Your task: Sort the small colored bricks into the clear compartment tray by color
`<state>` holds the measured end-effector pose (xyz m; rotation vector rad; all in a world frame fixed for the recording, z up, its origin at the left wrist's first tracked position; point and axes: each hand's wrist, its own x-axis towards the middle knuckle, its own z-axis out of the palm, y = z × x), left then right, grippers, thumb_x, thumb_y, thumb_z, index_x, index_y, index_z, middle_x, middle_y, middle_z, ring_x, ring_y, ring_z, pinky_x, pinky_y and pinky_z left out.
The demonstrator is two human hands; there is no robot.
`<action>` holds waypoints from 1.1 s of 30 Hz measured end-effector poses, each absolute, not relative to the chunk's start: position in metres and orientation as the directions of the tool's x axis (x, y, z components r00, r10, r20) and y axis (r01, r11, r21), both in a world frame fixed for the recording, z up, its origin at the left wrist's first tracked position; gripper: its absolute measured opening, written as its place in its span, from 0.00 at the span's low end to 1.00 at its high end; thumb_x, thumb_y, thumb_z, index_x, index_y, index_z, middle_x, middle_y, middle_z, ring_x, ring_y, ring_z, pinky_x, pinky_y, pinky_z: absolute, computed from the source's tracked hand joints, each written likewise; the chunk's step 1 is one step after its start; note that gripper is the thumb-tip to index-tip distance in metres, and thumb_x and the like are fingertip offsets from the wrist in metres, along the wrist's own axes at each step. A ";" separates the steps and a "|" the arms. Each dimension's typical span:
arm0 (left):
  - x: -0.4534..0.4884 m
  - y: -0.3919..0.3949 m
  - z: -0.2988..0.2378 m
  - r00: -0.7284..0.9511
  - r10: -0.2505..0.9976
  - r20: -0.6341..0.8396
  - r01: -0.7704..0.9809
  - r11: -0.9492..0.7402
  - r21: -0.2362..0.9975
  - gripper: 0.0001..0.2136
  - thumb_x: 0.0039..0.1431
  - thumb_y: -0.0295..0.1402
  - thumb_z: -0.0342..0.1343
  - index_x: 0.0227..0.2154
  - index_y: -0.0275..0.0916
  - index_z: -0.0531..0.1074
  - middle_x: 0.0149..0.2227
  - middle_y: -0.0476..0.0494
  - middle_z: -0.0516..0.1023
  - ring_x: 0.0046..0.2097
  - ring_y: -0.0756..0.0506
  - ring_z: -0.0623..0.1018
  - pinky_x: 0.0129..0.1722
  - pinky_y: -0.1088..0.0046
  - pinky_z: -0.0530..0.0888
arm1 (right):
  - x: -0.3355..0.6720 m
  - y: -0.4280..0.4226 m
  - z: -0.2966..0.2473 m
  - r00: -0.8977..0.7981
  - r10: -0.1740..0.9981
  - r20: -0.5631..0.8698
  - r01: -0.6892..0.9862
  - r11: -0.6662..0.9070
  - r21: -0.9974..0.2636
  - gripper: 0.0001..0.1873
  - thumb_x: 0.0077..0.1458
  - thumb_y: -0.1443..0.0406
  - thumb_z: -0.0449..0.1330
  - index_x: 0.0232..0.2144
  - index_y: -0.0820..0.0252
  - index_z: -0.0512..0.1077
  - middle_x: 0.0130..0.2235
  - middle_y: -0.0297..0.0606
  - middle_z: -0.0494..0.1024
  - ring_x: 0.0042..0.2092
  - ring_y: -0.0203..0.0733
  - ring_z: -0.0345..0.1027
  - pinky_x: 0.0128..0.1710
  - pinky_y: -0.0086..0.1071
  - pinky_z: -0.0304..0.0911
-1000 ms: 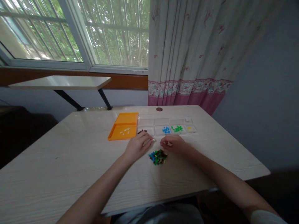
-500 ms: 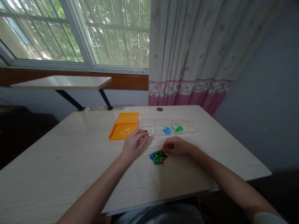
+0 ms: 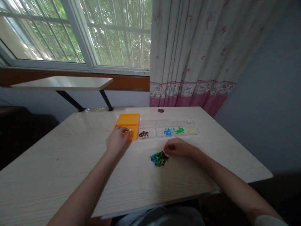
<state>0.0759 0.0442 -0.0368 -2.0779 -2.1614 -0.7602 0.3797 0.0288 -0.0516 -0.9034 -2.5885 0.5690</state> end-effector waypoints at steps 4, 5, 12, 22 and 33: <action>0.067 0.051 -0.042 -0.152 0.948 0.279 0.963 0.079 0.258 0.14 0.53 0.43 0.47 0.33 0.41 0.74 0.37 0.40 0.75 0.35 0.41 0.74 0.25 0.72 0.65 | 0.379 0.028 -0.051 -0.739 0.650 0.178 0.521 0.719 -0.460 0.07 0.49 0.68 0.56 0.30 0.60 0.74 0.23 0.32 0.72 0.24 0.30 0.62 0.25 0.22 0.56; 0.067 0.052 -0.043 -0.159 0.951 0.265 0.963 0.091 0.255 0.15 0.53 0.43 0.47 0.33 0.42 0.75 0.37 0.39 0.75 0.35 0.40 0.74 0.25 0.72 0.65 | 0.379 0.028 -0.050 -0.736 0.653 0.176 0.528 0.717 -0.454 0.07 0.49 0.68 0.56 0.30 0.60 0.74 0.23 0.32 0.72 0.24 0.30 0.62 0.25 0.22 0.56; 0.066 0.052 -0.042 -0.196 0.952 0.233 0.957 0.134 0.258 0.15 0.53 0.42 0.47 0.34 0.42 0.75 0.36 0.39 0.75 0.35 0.38 0.74 0.26 0.69 0.64 | 0.378 0.027 -0.051 -0.720 0.673 0.165 0.565 0.708 -0.423 0.06 0.48 0.68 0.56 0.28 0.61 0.73 0.23 0.32 0.72 0.24 0.30 0.61 0.25 0.22 0.55; 0.120 0.025 -0.037 0.307 0.849 0.429 0.728 -0.500 0.469 0.09 0.55 0.35 0.49 0.32 0.39 0.73 0.31 0.46 0.73 0.34 0.49 0.72 0.33 0.75 0.67 | 0.370 0.026 -0.053 -0.552 0.707 0.442 0.529 0.707 -0.470 0.05 0.51 0.66 0.55 0.29 0.62 0.70 0.23 0.32 0.68 0.23 0.30 0.58 0.24 0.23 0.54; 0.160 0.001 -0.045 0.487 0.731 0.478 0.591 -0.679 0.435 0.06 0.56 0.33 0.50 0.32 0.39 0.71 0.31 0.46 0.72 0.35 0.49 0.72 0.33 0.76 0.68 | 0.352 0.015 -0.054 -0.453 0.708 0.541 0.528 0.703 -0.477 0.06 0.52 0.65 0.54 0.29 0.61 0.70 0.23 0.32 0.69 0.24 0.31 0.59 0.25 0.24 0.55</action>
